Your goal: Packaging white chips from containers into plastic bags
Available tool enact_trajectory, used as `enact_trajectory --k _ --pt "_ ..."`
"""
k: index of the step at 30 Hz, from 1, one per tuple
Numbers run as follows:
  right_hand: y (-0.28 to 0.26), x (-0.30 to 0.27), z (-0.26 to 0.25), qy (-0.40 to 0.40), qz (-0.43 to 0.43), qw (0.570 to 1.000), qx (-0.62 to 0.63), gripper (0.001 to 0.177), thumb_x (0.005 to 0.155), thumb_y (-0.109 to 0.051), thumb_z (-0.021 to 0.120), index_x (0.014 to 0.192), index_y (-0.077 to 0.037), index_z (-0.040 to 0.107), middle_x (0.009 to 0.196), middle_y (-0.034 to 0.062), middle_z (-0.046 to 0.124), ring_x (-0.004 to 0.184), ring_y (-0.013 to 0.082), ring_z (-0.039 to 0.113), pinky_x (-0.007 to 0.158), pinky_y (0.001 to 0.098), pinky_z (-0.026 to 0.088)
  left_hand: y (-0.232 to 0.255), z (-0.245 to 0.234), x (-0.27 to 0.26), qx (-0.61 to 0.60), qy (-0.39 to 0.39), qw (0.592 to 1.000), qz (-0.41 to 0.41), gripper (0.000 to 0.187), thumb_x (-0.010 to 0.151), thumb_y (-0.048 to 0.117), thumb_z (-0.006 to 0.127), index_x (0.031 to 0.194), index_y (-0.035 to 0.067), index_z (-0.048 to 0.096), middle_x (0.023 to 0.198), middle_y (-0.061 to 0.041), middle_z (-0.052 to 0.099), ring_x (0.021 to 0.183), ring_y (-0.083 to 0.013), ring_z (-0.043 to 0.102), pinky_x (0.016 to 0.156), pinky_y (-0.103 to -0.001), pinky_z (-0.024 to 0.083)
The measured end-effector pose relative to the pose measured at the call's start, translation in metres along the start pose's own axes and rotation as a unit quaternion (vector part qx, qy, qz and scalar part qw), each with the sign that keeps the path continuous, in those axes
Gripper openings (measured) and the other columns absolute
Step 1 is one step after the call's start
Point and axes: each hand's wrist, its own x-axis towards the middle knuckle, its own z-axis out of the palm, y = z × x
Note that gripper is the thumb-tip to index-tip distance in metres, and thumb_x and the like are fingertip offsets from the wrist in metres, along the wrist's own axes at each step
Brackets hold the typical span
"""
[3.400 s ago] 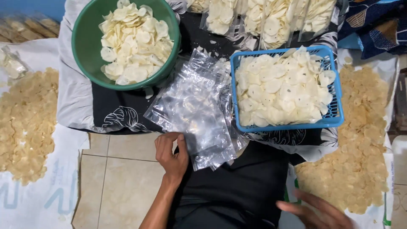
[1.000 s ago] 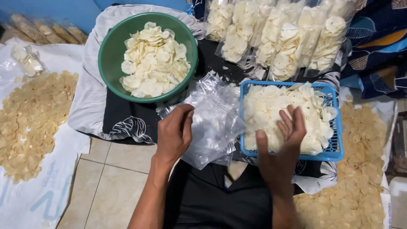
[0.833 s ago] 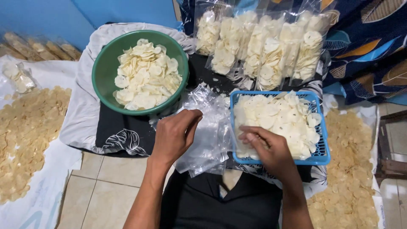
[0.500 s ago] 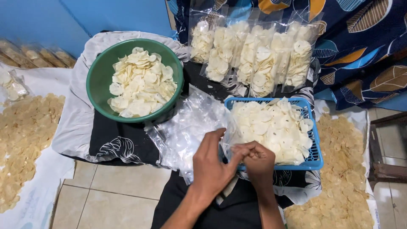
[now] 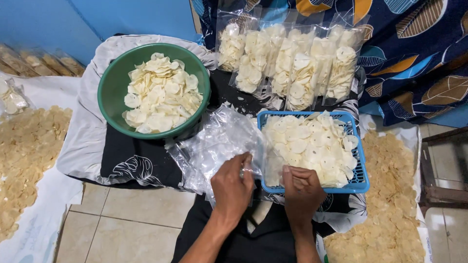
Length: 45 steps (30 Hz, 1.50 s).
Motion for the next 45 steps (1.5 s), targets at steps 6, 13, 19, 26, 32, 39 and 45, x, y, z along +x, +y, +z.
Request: enact_trajectory --k 6,13,19,26,32,39,45 --pt "0.004 -0.015 -0.005 -0.017 -0.230 0.941 -0.247 0.018 0.082 -0.008 0.085 0.087 -0.017 0.071 0.087 -0.0035 0.057 0.066 0.0127 0.052 0.060 0.0293 0.043 0.021 0.000 0.011 0.019 0.035 0.998 0.048 0.009 0.082 0.003 0.072 0.079 0.004 0.064 0.068 -0.007 0.066 0.053 -0.0218 0.057 0.051 -0.033 0.044" --pt "-0.045 -0.014 -0.015 -0.187 0.010 0.978 -0.090 0.038 0.095 -0.008 0.061 0.131 -0.010 0.073 0.059 -0.0029 0.048 0.050 0.0081 0.034 0.045 0.0248 0.029 0.026 0.010 0.005 0.021 0.051 0.990 0.128 0.028 0.087 0.000 0.072 0.068 0.006 0.053 0.062 -0.005 0.053 0.053 -0.0187 0.046 0.056 -0.032 0.041" --pt "-0.041 -0.008 -0.009 -0.143 0.242 0.916 0.287 0.045 0.106 -0.012 0.041 0.141 0.013 0.055 0.131 0.0194 0.065 0.106 0.0176 0.058 0.091 0.0256 0.043 0.033 0.007 0.007 -0.045 -0.029 0.978 0.202 0.008 0.086 0.007 0.069 0.092 0.004 0.067 0.097 -0.011 0.062 0.079 -0.0247 0.058 0.072 -0.036 0.048" --pt "-0.008 0.031 0.021 -0.346 0.102 0.784 0.505 0.054 0.109 -0.009 0.024 0.162 -0.001 0.014 0.169 0.0187 0.021 0.156 0.0306 0.023 0.130 0.0411 0.019 0.038 0.001 0.003 -0.017 -0.126 0.948 0.293 0.013 0.081 0.005 0.068 0.089 0.007 0.058 0.094 -0.010 0.055 0.085 -0.0266 0.050 0.077 -0.038 0.041" --pt "0.004 0.065 0.041 -0.332 0.021 0.782 0.526 0.060 0.109 -0.018 0.038 0.163 -0.013 0.013 0.173 0.0176 0.013 0.161 0.0329 0.017 0.135 0.0430 0.016 0.041 0.003 -0.042 -0.010 -0.180 0.929 0.323 0.019 0.084 0.008 0.065 0.103 0.005 0.064 0.092 -0.011 0.055 0.081 -0.0253 0.047 0.077 -0.036 0.038" --pt "0.016 0.077 0.048 -0.310 0.043 0.820 0.480 0.057 0.107 -0.022 0.055 0.155 0.001 0.036 0.166 0.0192 0.034 0.157 0.0299 0.031 0.135 0.0444 0.022 0.040 -0.003 -0.046 -0.066 -0.191 0.931 0.305 0.009 0.089 0.008 0.062 0.097 0.003 0.063 0.094 -0.010 0.059 0.083 -0.0261 0.050 0.080 -0.036 0.041" --pt "0.043 0.075 0.054 -0.340 0.115 0.836 0.415 0.071 0.102 -0.038 0.053 0.161 -0.014 0.021 0.171 0.0106 0.024 0.159 0.0290 0.027 0.131 0.0507 0.019 0.017 -0.025 -0.010 -0.068 -0.234 0.943 0.228 0.074 0.083 0.009 0.082 0.145 0.030 0.047 0.148 -0.025 0.046 0.133 -0.0470 0.051 0.110 -0.061 0.044"
